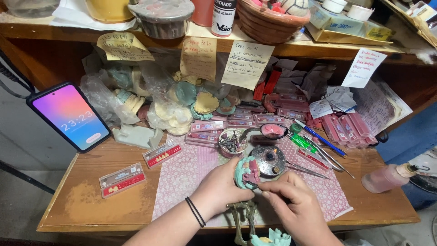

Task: A person is refining and applying material to a dental jaw mold using various laboratory tools at a workbench.

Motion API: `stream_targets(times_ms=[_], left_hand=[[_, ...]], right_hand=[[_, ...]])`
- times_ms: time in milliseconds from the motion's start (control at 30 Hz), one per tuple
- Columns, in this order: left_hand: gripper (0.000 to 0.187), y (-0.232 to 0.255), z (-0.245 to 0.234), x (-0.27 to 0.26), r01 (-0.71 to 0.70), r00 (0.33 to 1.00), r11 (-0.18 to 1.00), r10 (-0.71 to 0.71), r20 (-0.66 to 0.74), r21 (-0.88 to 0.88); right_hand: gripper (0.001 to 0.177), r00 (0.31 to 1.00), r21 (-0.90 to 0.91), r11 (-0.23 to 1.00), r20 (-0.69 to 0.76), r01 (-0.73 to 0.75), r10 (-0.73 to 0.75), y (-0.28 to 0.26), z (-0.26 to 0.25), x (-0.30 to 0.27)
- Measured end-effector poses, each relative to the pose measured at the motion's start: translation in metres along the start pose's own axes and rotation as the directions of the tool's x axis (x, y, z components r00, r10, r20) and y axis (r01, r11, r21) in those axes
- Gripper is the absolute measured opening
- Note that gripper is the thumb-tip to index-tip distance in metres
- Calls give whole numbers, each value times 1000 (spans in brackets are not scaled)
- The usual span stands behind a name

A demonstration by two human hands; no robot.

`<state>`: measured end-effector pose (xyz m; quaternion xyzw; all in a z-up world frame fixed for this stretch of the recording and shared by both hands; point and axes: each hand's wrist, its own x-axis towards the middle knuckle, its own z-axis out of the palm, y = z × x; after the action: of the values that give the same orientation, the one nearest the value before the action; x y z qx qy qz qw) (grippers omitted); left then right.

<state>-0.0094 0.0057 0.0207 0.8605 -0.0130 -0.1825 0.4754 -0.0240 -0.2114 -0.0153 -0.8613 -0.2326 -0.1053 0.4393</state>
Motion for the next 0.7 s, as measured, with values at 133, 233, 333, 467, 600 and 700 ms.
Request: stream_targets(times_ms=[133,233,333,467,600,700], left_hand=[[60,-3,1,1,-3,1000,1000,3,-10,-7],[58,-5,2,2,-5,1000,999,4,-18,-33],[67,-7,3,4,-22,1000,999,22,-21,-30],[69,-8,4,6,-24,999,1000,23,-27,-12],[73,-10,5,8,-29,999,999,28,-32,-23],[73,-6,3,5,-12,1000,1000,11,-18,-23]], right_hand=[[20,994,3,996,-60,88,-88,11,10,-2],[21,990,-15,996,-107,93,-94,15,16,-4],[21,989,-19,996,-117,88,-90,15,18,-4],[21,988,-29,997,-134,74,-77,14,18,-2],[21,986,-60,996,-146,67,-75,16,19,-1],[20,985,-63,996,-154,66,-75,16,20,0]])
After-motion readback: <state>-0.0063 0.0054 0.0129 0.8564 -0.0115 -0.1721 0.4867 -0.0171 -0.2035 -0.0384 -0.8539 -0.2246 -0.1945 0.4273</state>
